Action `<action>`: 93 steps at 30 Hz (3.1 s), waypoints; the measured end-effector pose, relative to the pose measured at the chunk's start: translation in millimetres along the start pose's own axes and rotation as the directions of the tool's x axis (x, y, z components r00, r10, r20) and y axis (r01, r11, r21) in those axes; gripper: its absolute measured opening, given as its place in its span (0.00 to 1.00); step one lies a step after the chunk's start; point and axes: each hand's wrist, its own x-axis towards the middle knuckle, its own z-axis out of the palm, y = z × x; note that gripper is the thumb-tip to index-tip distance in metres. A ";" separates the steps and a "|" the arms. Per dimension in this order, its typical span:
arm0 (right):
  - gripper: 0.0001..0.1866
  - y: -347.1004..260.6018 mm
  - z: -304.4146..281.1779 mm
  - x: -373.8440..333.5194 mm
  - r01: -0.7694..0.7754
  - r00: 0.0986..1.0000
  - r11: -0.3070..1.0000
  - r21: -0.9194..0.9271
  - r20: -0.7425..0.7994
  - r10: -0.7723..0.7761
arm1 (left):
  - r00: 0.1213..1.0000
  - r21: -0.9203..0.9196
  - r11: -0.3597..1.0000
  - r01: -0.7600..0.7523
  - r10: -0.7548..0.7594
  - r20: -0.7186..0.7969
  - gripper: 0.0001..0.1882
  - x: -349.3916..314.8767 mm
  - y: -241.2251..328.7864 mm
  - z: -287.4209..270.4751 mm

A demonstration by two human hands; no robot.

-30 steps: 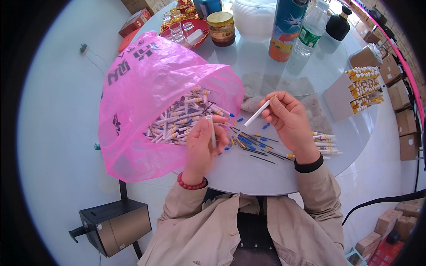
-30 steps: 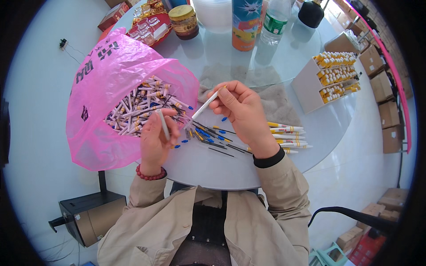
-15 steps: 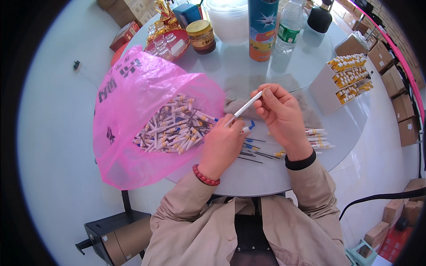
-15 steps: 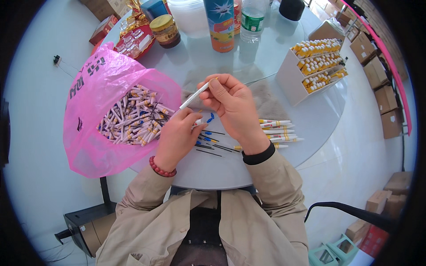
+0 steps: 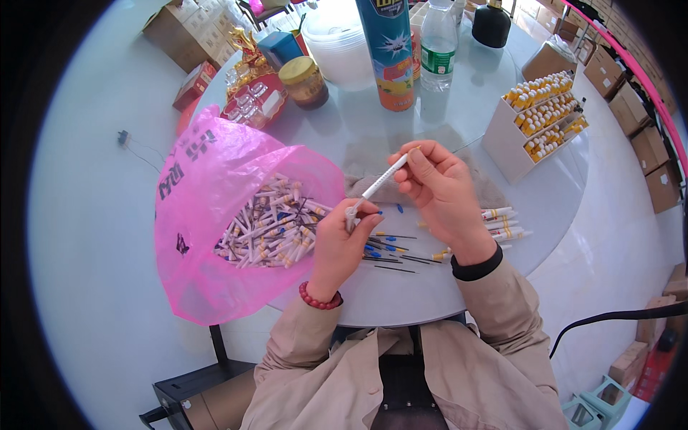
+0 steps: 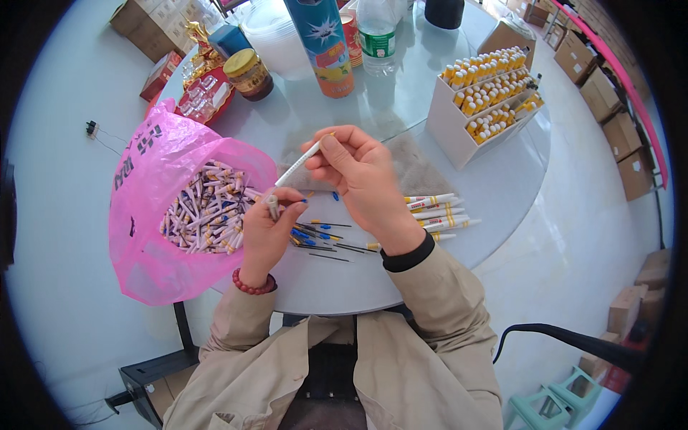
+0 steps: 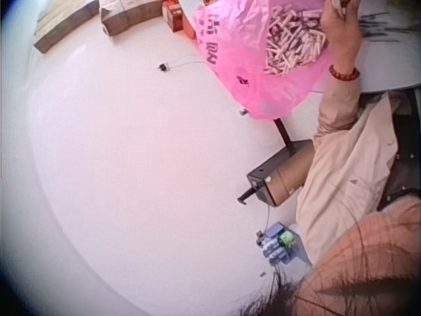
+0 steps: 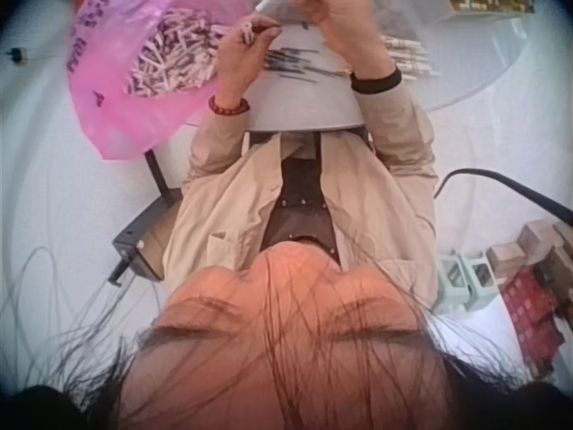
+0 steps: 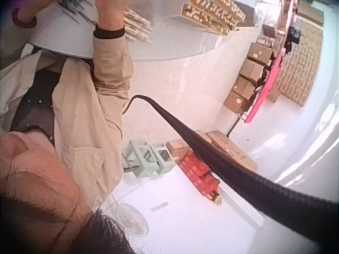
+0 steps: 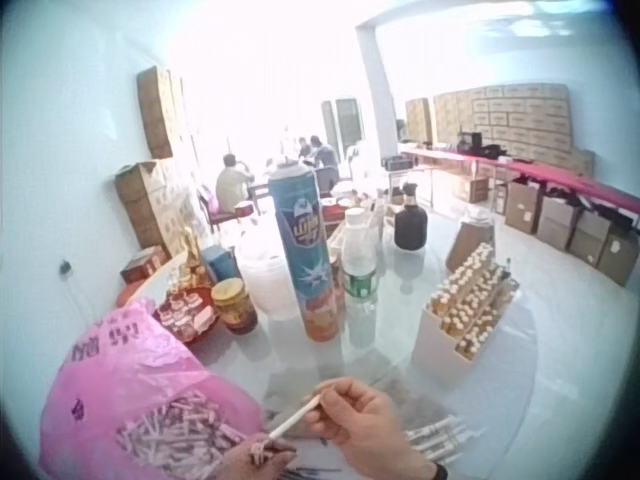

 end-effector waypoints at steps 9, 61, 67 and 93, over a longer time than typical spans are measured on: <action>0.08 0.2 4.4 -3.1 0.037 0.999 0.988 -0.148 -0.001 -0.038 | 0.989 -0.598 0.795 0.106 -0.144 -0.016 0.12 -15.9 -12.3 -19.4; 0.09 21.9 -11.0 8.9 -0.154 0.987 0.988 -0.004 -0.054 0.154 | 0.950 -0.928 0.203 0.312 -0.092 0.300 0.24 -15.4 -15.5 -27.4; 0.10 18.1 -12.7 9.3 -0.103 0.994 0.994 -0.041 -0.047 0.101 | 0.888 -0.839 0.324 0.438 -0.010 0.460 0.27 -13.8 -13.4 -30.2; 0.08 8.7 -8.5 7.7 -0.109 0.994 0.963 -0.247 -0.025 0.106 | 0.801 -0.686 0.498 0.531 -0.031 0.598 0.25 -18.2 -10.1 -37.9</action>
